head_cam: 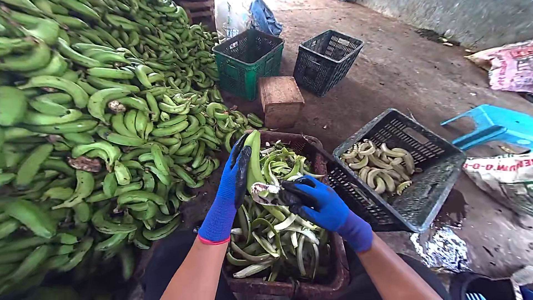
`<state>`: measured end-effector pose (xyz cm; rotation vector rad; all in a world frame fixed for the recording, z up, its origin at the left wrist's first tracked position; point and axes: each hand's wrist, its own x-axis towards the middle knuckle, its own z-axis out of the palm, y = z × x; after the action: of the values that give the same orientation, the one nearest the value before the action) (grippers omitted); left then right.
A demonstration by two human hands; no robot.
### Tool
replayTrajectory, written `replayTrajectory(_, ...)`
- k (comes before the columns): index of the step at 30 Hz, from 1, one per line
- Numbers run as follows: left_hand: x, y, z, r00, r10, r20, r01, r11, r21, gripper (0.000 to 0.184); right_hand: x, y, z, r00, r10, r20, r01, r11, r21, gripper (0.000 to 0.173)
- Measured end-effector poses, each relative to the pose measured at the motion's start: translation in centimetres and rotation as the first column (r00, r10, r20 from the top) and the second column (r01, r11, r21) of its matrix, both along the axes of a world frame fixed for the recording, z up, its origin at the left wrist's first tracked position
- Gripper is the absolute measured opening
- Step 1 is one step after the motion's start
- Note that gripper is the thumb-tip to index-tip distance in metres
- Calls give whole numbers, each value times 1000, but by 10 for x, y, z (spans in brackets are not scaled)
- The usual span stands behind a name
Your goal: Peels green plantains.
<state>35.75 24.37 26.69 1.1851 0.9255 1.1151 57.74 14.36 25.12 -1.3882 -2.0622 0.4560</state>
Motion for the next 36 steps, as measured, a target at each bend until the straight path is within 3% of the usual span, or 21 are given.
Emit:
replayTrajectory(4, 11, -22, 1, 996, -65, -55, 64, 998, -25, 45, 1, 23, 7, 975, -197, 106, 187, 978, 97, 42)
replayTrajectory(6, 13, -28, 4, 981, -178, -76, 171, 981, -93, 44, 16, 40, 15, 925, -366, 108, 360, 931, 65, 47)
replayTrajectory(8, 11, -24, 4, 958, -286, 19, 285, 946, -156, 44, 33, 50, 21, 880, -469, 74, 470, 883, 2, 50)
replayTrajectory(10, 5, -16, 2, 966, -253, 62, 260, 951, -168, 43, 39, 46, 22, 909, -415, 25, 416, 909, -34, 53)
replayTrajectory(13, -3, -3, 3, 994, 22, -103, -26, 999, -38, 42, 24, 25, 9, 996, -92, 8, 92, 994, -52, 52)
replayTrajectory(15, -1, -3, 2, 983, 121, -139, -116, 992, 43, 43, 8, 19, 4, 998, 43, 46, -41, 999, -34, 49)
replayTrajectory(17, 2, -15, 5, 989, 45, -138, -40, 998, 39, 42, 7, 29, 8, 996, -21, 89, 21, 1000, -4, 46)
replayTrajectory(20, 4, -26, 10, 963, -159, -217, 165, 986, 7, 42, 27, 52, 18, 958, -263, 116, 252, 963, 98, 50)
replayTrajectory(22, 4, -24, 8, 959, -168, -228, 169, 985, -16, 41, 36, 53, 22, 936, -334, 109, 322, 940, 114, 52)
replayTrajectory(24, 5, -15, 2, 984, -44, -172, 43, 999, -15, 41, 29, 42, 21, 963, -259, 70, 253, 964, 82, 52)
replayTrajectory(28, 8, -5, -9, 978, 205, 46, -206, 978, 18, 46, 4, 28, 0, 997, 59, 45, -60, 998, 18, 48)
replayTrajectory(30, 12, -14, -6, 990, 127, 60, -129, 991, 20, 45, 6, 37, 4, 999, 12, 44, -12, 1000, 14, 47)
replayTrajectory(34, 11, -29, 6, 957, -260, -130, 250, 964, -84, 45, 33, 61, 16, 971, -234, 39, 234, 972, 2, 52)
replayTrajectory(36, 10, -22, 0, 965, -249, -87, 239, 965, -107, 44, 33, 58, 15, 966, -255, 42, 255, 967, 12, 53)
